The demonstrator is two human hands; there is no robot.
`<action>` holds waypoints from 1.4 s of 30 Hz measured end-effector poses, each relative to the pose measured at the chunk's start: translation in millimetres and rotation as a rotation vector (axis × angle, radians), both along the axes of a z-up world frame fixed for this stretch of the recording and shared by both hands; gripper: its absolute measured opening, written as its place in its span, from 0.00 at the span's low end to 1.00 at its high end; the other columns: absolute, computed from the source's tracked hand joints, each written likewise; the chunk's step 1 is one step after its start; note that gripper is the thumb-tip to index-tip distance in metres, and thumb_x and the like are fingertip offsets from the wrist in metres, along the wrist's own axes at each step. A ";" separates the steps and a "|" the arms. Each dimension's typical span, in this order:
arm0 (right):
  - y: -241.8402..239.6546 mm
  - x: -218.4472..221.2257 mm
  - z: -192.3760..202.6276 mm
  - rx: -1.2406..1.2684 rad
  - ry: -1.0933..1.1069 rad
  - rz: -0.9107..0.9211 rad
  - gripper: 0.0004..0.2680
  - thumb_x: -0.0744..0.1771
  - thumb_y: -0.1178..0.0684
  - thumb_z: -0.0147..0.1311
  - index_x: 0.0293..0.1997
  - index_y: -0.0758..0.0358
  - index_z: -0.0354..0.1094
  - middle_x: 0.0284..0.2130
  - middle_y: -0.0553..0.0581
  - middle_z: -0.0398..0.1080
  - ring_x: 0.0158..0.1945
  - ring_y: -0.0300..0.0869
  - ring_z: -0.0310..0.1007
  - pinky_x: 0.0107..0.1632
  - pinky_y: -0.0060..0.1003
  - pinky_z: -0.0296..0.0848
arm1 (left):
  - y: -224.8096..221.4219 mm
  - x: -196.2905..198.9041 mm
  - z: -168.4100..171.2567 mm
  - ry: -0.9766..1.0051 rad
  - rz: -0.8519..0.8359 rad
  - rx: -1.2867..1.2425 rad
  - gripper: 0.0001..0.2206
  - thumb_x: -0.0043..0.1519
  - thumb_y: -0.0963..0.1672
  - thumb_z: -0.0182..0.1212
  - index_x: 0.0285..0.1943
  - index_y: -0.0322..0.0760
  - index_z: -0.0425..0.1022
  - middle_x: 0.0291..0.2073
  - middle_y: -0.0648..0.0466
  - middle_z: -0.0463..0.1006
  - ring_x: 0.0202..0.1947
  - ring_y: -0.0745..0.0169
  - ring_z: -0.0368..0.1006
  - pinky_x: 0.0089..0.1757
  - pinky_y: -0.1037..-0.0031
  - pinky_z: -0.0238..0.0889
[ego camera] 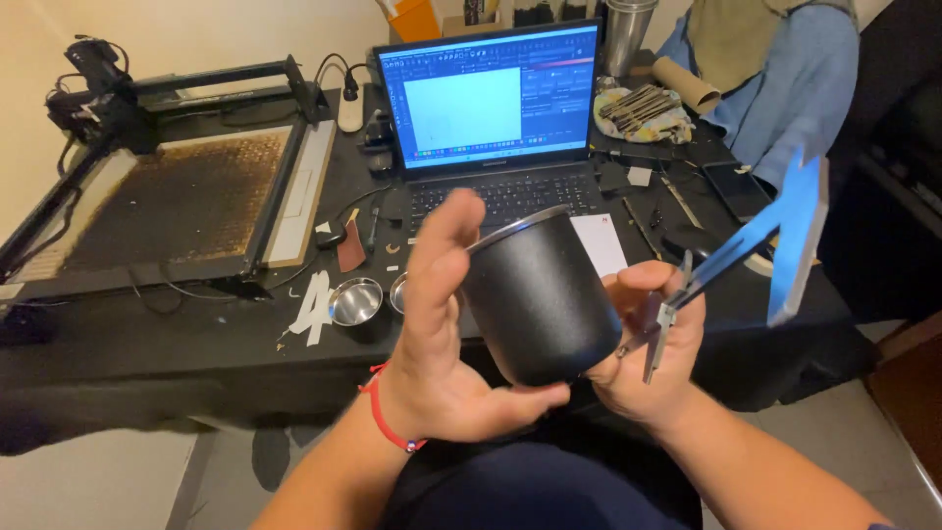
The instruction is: Measuring the dimensions of a metal cup using a caliper at a desk with a laptop and laser engraver.
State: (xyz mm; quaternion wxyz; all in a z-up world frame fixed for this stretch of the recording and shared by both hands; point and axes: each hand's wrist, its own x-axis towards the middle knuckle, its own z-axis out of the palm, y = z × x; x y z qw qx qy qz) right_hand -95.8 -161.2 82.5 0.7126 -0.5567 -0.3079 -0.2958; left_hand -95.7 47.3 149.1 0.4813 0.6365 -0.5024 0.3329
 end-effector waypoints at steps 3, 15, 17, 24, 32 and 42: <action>-3.1 -3.2 10.0 -0.045 -0.024 0.049 0.24 0.62 0.50 0.66 0.58 0.57 0.51 0.39 0.61 0.71 0.35 0.36 0.73 0.40 0.28 0.72 | -4.2 -13.8 17.6 0.179 0.021 -0.020 0.48 0.51 0.46 0.78 0.77 0.41 0.44 0.73 0.41 0.52 0.76 0.46 0.53 0.74 0.59 0.51; -84.5 14.1 51.5 -0.801 -0.090 -0.202 0.24 0.59 0.41 0.59 0.55 0.66 0.64 0.27 0.51 0.68 0.26 0.37 0.63 0.33 0.29 0.64 | 10.8 -34.0 35.4 0.260 0.231 0.037 0.38 0.51 0.46 0.75 0.69 0.38 0.55 0.65 0.44 0.65 0.68 0.47 0.66 0.68 0.61 0.60; -88.0 8.1 63.3 -0.993 -0.022 -0.315 0.18 0.63 0.42 0.50 0.51 0.64 0.66 0.27 0.50 0.65 0.24 0.41 0.57 0.31 0.32 0.58 | 9.3 -39.4 37.3 0.369 0.263 0.023 0.40 0.48 0.45 0.75 0.69 0.37 0.55 0.65 0.47 0.64 0.68 0.53 0.65 0.67 0.67 0.59; -86.6 -2.4 58.1 -1.034 -0.105 -0.670 0.19 0.62 0.53 0.56 0.58 0.68 0.67 0.25 0.54 0.66 0.26 0.45 0.63 0.35 0.40 0.63 | -4.7 -40.6 37.8 0.527 0.149 -0.123 0.40 0.49 0.43 0.70 0.70 0.35 0.52 0.65 0.46 0.61 0.65 0.55 0.65 0.64 0.69 0.61; -76.7 -2.4 71.0 -1.067 -0.236 -0.643 0.18 0.65 0.54 0.59 0.61 0.70 0.68 0.18 0.48 0.64 0.21 0.42 0.59 0.31 0.36 0.60 | -6.9 -34.6 28.3 0.654 -0.074 -0.287 0.38 0.53 0.43 0.69 0.71 0.38 0.51 0.63 0.47 0.65 0.62 0.57 0.66 0.63 0.68 0.62; -55.9 -3.1 100.2 -1.240 -0.330 -0.654 0.16 0.65 0.56 0.58 0.60 0.67 0.69 0.28 0.51 0.70 0.29 0.42 0.70 0.32 0.36 0.65 | -2.8 -33.4 17.8 0.702 -0.109 -0.440 0.38 0.52 0.46 0.69 0.71 0.40 0.52 0.62 0.47 0.65 0.62 0.57 0.67 0.62 0.68 0.61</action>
